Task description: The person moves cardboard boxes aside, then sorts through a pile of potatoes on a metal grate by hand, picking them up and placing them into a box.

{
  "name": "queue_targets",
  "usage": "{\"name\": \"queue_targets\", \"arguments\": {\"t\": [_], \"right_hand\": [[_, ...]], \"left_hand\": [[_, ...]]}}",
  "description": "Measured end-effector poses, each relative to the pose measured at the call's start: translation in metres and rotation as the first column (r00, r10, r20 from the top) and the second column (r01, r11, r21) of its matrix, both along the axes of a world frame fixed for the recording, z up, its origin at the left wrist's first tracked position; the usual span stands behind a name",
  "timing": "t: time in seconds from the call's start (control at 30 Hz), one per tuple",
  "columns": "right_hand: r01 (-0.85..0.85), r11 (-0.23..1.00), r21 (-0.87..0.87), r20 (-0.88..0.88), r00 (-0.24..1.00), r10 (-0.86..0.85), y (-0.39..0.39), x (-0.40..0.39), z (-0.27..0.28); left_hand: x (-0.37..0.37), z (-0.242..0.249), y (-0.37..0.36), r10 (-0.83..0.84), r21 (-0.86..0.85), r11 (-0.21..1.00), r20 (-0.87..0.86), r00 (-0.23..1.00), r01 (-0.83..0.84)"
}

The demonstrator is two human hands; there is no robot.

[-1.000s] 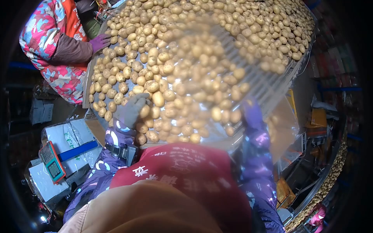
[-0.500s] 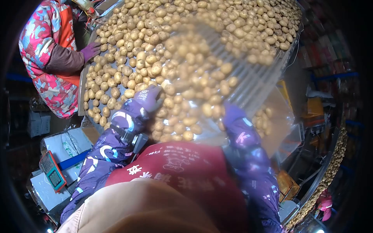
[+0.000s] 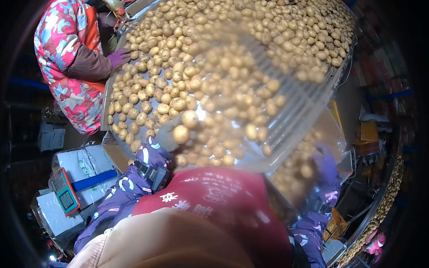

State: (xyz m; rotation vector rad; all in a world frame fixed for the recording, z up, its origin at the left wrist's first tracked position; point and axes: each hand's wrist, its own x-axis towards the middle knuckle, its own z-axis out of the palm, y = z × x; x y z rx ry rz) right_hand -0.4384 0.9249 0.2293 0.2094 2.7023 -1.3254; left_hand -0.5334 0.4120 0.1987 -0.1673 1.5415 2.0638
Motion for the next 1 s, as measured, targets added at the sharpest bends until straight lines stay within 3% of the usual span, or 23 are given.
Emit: {"name": "queue_targets", "arguments": {"t": [0.03,0.1,0.13,0.17,0.2,0.27,0.3,0.33,0.4,0.43,0.47,0.5,0.57,0.6,0.63,0.67,0.7,0.73,0.8,0.87,0.93,1.0], "right_hand": [[0.005,0.991,-0.134,0.045,0.999,0.001,-0.023,-0.005,0.016],[0.054,0.922,-0.384,0.143,0.99,0.001,-0.07,-0.017,0.049],[0.078,0.738,-0.67,0.16,0.986,0.041,-0.089,-0.026,0.026],[0.13,0.473,-0.871,0.194,0.977,0.089,-0.108,-0.035,0.002],[0.056,0.255,-0.965,0.098,0.983,0.153,-0.133,-0.043,-0.026],[0.123,0.101,-0.987,0.144,0.959,0.244,-0.189,-0.056,-0.039],[0.025,0.22,-0.975,0.069,0.978,0.195,-0.201,-0.059,-0.057],[-0.066,0.339,-0.938,-0.014,0.988,0.153,-0.215,-0.062,-0.071],[-0.209,0.561,-0.801,-0.113,0.973,0.202,-0.203,-0.06,-0.078],[-0.27,0.655,-0.706,-0.157,0.961,0.228,-0.199,-0.06,-0.078],[-0.057,0.578,-0.814,0.054,0.984,0.172,-0.191,-0.056,-0.072],[0.174,0.482,-0.858,0.271,0.953,0.138,-0.186,-0.051,-0.066],[0.363,0.386,-0.848,0.368,0.928,-0.064,-0.171,-0.035,-0.02],[0.397,0.406,-0.823,0.359,0.918,-0.169,-0.149,-0.024,-0.012],[0.309,0.492,-0.814,0.239,0.95,-0.201,-0.117,-0.016,-0.02],[0.152,0.781,-0.605,0.062,0.988,-0.144,-0.078,-0.006,-0.033],[0.04,0.981,-0.189,-0.096,0.994,-0.059,-0.038,0.003,-0.045],[0.037,0.979,0.199,-0.218,0.976,0.007,-0.005,0.011,-0.052],[0.041,0.738,0.674,-0.278,0.939,0.202,0.047,0.015,-0.069],[0.001,0.57,0.822,-0.248,0.901,0.356,0.054,0.009,-0.073],[-0.148,0.63,0.763,-0.219,0.857,0.467,0.023,-0.043,-0.072],[-0.135,0.839,0.527,-0.293,0.898,0.329,-0.032,-0.102,-0.104]], "left_hand": [[-0.002,0.0,0.007,-0.019,-0.021,1.0,-0.021,1.0,0.019],[-0.013,0.011,0.037,-0.06,0.22,0.974,0.032,0.998,0.051],[-0.02,0.02,0.047,-0.131,0.259,0.959,0.049,0.99,0.114],[-0.02,0.02,0.061,-0.15,0.229,0.964,0.041,0.988,0.136],[-0.02,0.02,0.074,-0.169,0.198,0.967,0.033,0.985,0.159],[-0.013,0.016,0.098,-0.238,0.048,0.969,-0.085,0.968,0.243],[0.0,0.007,0.101,-0.255,-0.063,0.967,-0.287,0.924,0.247],[-0.003,0.009,0.104,-0.389,-0.056,0.916,-0.361,0.847,0.397],[-0.012,0.014,0.099,-0.597,-0.067,0.791,-0.296,0.745,0.608],[-0.016,0.035,0.086,-0.671,-0.058,0.739,-0.151,0.726,0.671],[-0.019,0.046,0.074,-0.73,-0.032,0.683,-0.003,0.684,0.729],[-0.019,0.033,0.064,-0.607,-0.156,0.794,-0.151,0.78,0.588],[-0.019,-0.019,0.041,-0.334,-0.302,0.931,-0.474,0.815,0.205],[-0.036,-0.034,0.021,-0.523,-0.683,0.728,-0.499,0.691,0.057],[-0.052,-0.042,0.004,-0.701,-0.903,0.397,-0.416,0.579,-0.168],[-0.048,-0.04,-0.004,-0.751,-0.916,0.347,-0.401,0.524,-0.202],[-0.041,-0.036,-0.009,-0.798,-0.923,0.3,-0.381,0.467,-0.241],[-0.037,-0.033,-0.011,-0.84,-0.925,0.254,-0.356,0.409,-0.283],[-0.034,-0.035,-0.003,-0.862,-0.945,0.124,-0.253,0.439,-0.302],[-0.037,-0.032,0.011,-0.876,-0.971,-0.007,-0.109,0.47,-0.238],[-0.05,-0.028,0.022,-0.858,-0.989,-0.116,0.055,0.511,-0.089],[-0.056,-0.043,0.022,-0.804,-0.985,-0.165,0.167,0.571,0.055]]}}
